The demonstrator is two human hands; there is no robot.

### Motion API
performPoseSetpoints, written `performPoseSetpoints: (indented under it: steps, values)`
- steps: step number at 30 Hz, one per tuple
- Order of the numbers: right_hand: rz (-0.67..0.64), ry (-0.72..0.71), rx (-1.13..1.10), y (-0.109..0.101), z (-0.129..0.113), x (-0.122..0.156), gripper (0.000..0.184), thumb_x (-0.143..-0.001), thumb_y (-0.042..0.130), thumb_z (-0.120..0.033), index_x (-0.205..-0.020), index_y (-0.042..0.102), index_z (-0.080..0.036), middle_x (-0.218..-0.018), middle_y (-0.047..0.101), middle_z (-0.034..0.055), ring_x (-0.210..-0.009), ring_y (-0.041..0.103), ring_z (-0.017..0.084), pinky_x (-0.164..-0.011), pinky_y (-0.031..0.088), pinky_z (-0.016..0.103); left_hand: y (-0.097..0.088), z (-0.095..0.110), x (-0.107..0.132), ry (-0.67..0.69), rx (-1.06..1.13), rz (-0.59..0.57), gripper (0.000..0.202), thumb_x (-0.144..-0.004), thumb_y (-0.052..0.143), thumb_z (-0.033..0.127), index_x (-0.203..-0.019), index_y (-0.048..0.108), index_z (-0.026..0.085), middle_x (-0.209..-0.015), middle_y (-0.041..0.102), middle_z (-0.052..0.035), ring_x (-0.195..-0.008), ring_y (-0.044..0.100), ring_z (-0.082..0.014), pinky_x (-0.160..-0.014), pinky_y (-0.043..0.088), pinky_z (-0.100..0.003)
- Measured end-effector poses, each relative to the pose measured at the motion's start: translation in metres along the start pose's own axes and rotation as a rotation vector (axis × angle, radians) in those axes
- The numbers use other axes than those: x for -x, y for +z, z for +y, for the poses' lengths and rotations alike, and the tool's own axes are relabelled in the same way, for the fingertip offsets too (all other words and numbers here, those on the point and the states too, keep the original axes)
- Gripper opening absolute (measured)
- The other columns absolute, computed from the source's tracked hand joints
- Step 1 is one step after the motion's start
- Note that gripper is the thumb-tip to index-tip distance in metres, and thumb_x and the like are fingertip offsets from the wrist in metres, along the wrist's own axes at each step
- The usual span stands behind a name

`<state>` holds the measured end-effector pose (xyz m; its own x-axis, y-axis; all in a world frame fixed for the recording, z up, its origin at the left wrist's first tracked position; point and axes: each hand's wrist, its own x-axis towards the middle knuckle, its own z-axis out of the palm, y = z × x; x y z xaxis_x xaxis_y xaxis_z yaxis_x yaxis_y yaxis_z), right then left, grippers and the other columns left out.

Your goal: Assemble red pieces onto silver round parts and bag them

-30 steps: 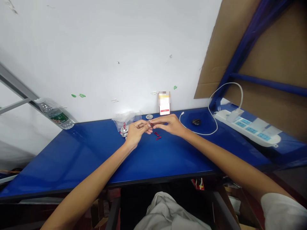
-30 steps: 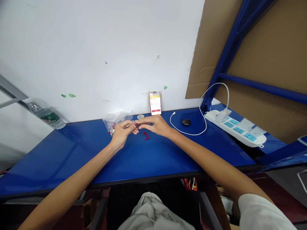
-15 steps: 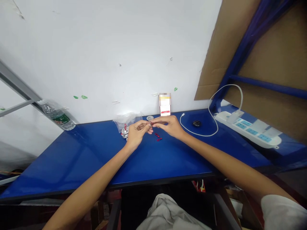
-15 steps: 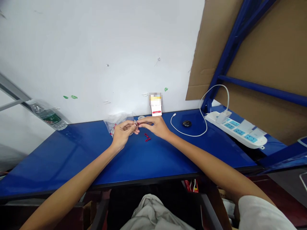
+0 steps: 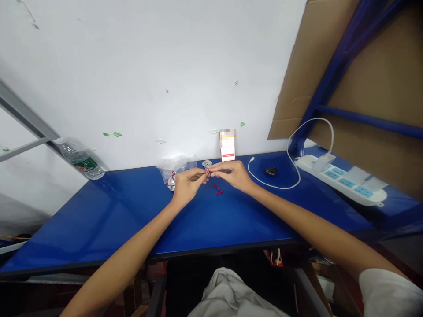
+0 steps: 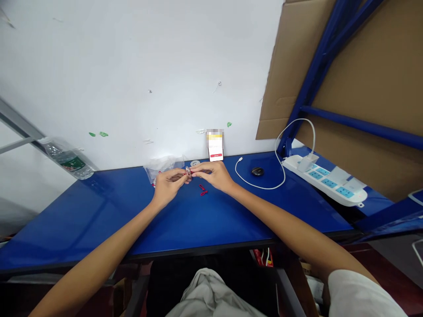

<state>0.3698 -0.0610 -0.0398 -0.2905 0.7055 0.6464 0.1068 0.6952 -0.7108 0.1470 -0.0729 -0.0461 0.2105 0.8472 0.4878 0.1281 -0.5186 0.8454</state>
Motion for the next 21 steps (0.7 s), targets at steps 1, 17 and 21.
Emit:
performPoseSetpoints:
  steps: [1,17,21]
  values:
    - [-0.001,-0.015,0.018,-0.001,-0.001,0.000,0.017,-0.094,0.084,-0.038,-0.107,0.089,-0.029,-0.112,0.086,0.0048,-0.106,0.083,0.026,-0.099,0.067,0.041,-0.001,0.001,-0.001,-0.003,-0.009,-0.014,0.023,-0.094,0.080,0.040,-0.095,0.083,0.017,-0.089,0.082,-0.0070,-0.078,0.081,-0.0224,-0.078,0.069,-0.035]
    - [-0.219,-0.153,0.451,-0.014,-0.003,0.002,0.011,-0.100,0.067,-0.024,-0.109,0.074,-0.024,-0.111,0.081,0.0036,-0.093,0.076,0.019,-0.086,0.058,0.031,-0.009,0.010,-0.010,-0.121,0.113,-0.163,0.046,-0.098,0.073,0.056,-0.125,0.071,0.019,-0.108,0.080,-0.0123,-0.094,0.079,-0.0256,-0.079,0.067,-0.039]
    - [-0.274,-0.172,0.507,-0.012,-0.005,0.002,0.005,-0.102,0.068,-0.027,-0.105,0.072,-0.024,-0.110,0.077,0.0039,-0.095,0.073,0.019,-0.082,0.053,0.028,-0.011,0.012,-0.010,0.138,-0.215,-0.234,0.047,-0.093,0.081,0.041,-0.136,0.069,0.025,-0.135,0.073,-0.0123,-0.116,0.072,-0.0271,-0.094,0.062,-0.039]
